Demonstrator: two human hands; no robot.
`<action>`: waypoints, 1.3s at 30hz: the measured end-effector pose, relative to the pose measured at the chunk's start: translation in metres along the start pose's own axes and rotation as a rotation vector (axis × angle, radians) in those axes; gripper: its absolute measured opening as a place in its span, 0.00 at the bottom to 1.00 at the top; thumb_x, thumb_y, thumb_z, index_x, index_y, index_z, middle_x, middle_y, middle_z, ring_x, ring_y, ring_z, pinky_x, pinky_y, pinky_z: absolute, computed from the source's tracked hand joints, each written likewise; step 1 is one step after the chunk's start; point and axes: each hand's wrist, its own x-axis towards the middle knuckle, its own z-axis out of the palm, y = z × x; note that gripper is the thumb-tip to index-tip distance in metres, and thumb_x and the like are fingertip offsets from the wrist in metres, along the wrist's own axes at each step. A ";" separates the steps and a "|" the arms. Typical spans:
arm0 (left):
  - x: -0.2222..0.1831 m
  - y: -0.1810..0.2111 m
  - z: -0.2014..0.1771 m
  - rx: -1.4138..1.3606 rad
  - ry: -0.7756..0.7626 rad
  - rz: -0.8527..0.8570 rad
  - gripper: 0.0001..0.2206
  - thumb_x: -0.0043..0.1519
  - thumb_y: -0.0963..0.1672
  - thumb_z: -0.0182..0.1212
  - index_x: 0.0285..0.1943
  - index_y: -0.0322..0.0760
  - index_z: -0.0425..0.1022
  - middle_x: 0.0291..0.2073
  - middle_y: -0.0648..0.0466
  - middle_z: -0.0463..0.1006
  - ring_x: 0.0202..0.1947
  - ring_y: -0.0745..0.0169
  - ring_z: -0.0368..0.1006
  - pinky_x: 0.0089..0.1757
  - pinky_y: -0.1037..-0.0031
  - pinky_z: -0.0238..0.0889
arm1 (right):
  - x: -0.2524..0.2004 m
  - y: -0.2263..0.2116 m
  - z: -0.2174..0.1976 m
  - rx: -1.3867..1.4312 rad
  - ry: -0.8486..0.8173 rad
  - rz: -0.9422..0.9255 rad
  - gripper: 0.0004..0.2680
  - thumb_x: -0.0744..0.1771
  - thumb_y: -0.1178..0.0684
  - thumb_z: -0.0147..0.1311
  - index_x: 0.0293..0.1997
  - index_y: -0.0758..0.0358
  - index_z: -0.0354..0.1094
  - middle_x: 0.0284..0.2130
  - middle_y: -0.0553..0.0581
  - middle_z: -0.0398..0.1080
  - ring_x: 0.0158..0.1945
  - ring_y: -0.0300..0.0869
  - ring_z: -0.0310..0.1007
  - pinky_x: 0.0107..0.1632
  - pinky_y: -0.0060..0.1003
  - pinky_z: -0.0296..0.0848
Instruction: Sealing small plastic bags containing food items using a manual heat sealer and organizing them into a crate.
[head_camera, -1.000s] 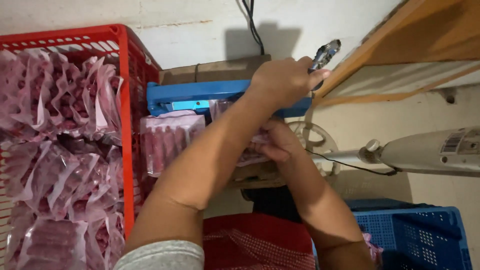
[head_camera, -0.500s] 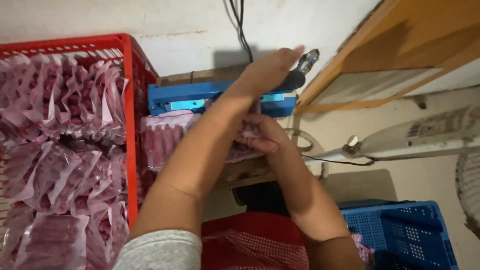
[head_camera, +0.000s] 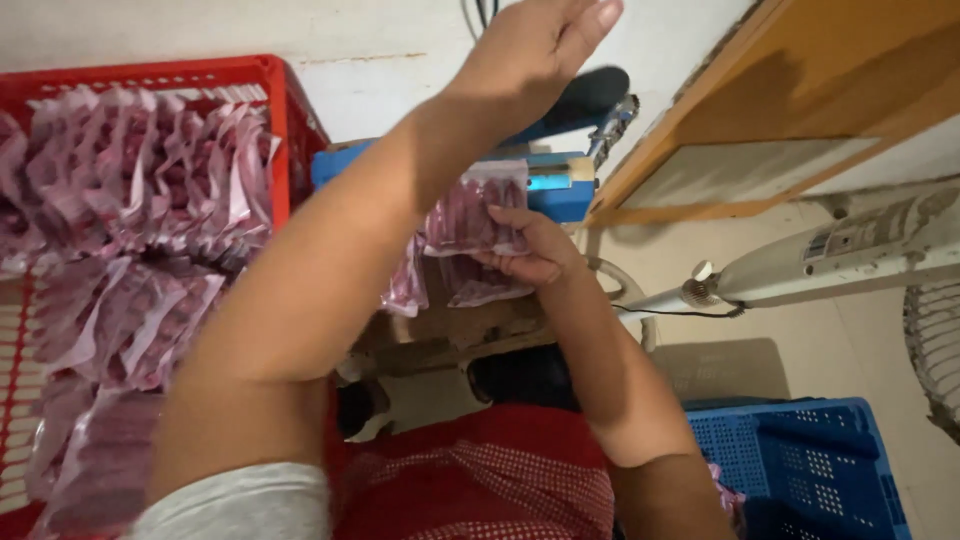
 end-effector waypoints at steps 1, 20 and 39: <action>-0.007 0.016 -0.015 -0.022 -0.036 0.046 0.17 0.71 0.53 0.37 0.35 0.43 0.61 0.26 0.57 0.61 0.29 0.62 0.58 0.33 0.66 0.46 | 0.005 0.001 -0.005 0.022 -0.064 -0.008 0.14 0.63 0.58 0.60 0.54 0.60 0.70 0.47 0.58 0.77 0.51 0.51 0.77 0.55 0.55 0.77; -0.301 0.070 -0.214 0.253 -0.051 -0.951 0.19 0.63 0.46 0.63 0.62 0.37 0.76 0.54 0.52 0.81 0.53 0.60 0.76 0.52 0.66 0.66 | -0.031 0.028 -0.030 -1.287 0.366 -0.897 0.24 0.60 0.51 0.64 0.62 0.55 0.60 0.41 0.52 0.69 0.41 0.42 0.68 0.47 0.38 0.68; -0.395 -0.038 -0.236 1.042 -0.418 -0.943 0.21 0.54 0.45 0.62 0.57 0.37 0.81 0.45 0.34 0.82 0.43 0.28 0.82 0.39 0.43 0.74 | -0.087 0.092 -0.034 -1.317 0.300 -1.247 0.18 0.67 0.57 0.64 0.66 0.61 0.68 0.50 0.66 0.69 0.55 0.60 0.73 0.54 0.50 0.74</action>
